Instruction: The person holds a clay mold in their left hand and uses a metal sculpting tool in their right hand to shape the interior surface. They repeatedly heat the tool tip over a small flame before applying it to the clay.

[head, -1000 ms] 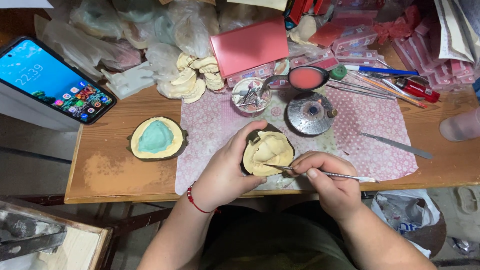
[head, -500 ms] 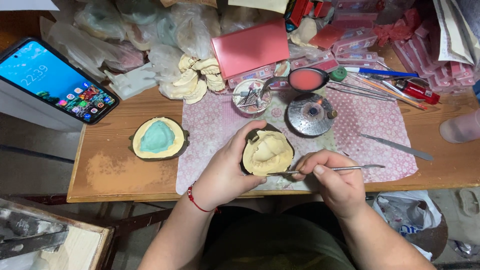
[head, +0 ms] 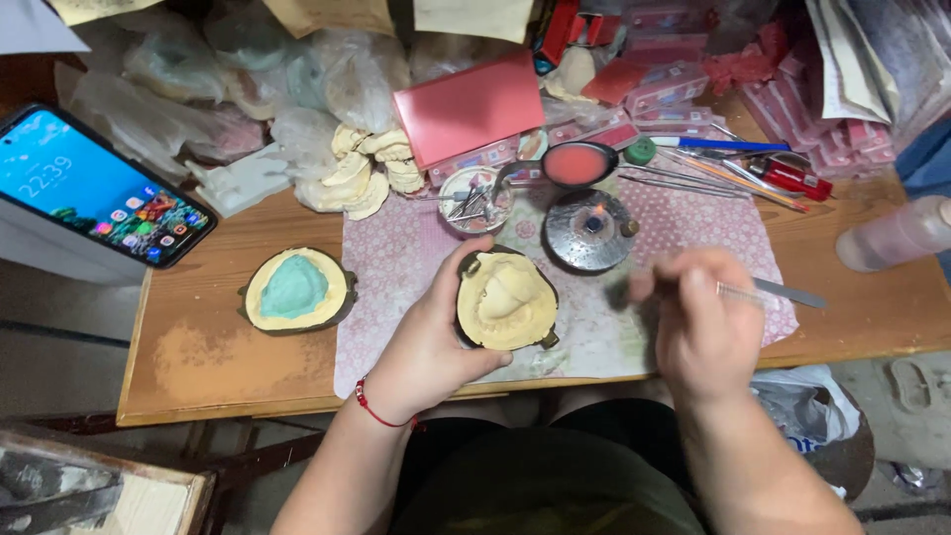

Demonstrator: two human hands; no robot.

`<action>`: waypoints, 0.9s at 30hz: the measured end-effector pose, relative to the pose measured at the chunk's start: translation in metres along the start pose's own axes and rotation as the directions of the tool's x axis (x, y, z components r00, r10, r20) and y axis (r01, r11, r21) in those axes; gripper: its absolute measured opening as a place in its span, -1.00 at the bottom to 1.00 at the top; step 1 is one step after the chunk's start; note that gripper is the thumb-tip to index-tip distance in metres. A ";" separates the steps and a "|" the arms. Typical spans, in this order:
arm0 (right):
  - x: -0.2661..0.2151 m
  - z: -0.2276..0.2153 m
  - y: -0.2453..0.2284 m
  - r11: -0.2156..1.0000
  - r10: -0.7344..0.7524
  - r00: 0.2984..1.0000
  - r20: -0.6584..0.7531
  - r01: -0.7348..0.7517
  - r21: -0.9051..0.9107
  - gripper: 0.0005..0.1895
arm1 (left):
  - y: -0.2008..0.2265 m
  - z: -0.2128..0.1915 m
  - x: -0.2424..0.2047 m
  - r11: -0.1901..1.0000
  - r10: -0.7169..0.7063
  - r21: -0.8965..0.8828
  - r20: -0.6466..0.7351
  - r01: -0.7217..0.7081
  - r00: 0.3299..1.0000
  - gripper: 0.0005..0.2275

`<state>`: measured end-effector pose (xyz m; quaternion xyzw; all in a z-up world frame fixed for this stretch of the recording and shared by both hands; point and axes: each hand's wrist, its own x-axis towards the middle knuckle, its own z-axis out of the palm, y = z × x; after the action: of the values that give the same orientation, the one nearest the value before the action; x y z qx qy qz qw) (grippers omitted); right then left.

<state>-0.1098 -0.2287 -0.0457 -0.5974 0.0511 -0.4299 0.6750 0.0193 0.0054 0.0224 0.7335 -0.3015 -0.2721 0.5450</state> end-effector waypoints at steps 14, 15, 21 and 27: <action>0.018 -0.014 0.006 0.929 0.335 0.934 -0.127 -0.305 0.210 -0.61 | -0.009 0.004 0.002 0.981 -0.046 -0.191 -0.037 0.038 0.998 -0.02; 0.017 -0.016 0.007 0.924 0.347 0.927 -0.139 -0.312 0.223 -0.61 | -0.011 0.004 0.002 0.981 -0.039 -0.191 -0.033 0.032 0.999 -0.01; 0.017 -0.016 0.008 0.924 0.344 0.930 -0.129 -0.312 0.219 -0.63 | -0.014 0.005 0.004 0.974 -0.004 -0.227 -0.038 -0.005 0.999 0.00; 0.017 -0.015 0.008 0.926 0.338 0.934 -0.119 -0.308 0.217 -0.68 | -0.018 0.003 0.006 0.969 0.033 -0.244 -0.030 -0.040 0.999 0.02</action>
<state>-0.1041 -0.2517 -0.0491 -0.4768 0.1586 -0.3603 0.7859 0.0235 0.0035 0.0038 0.6585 -0.2720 -0.2875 0.6401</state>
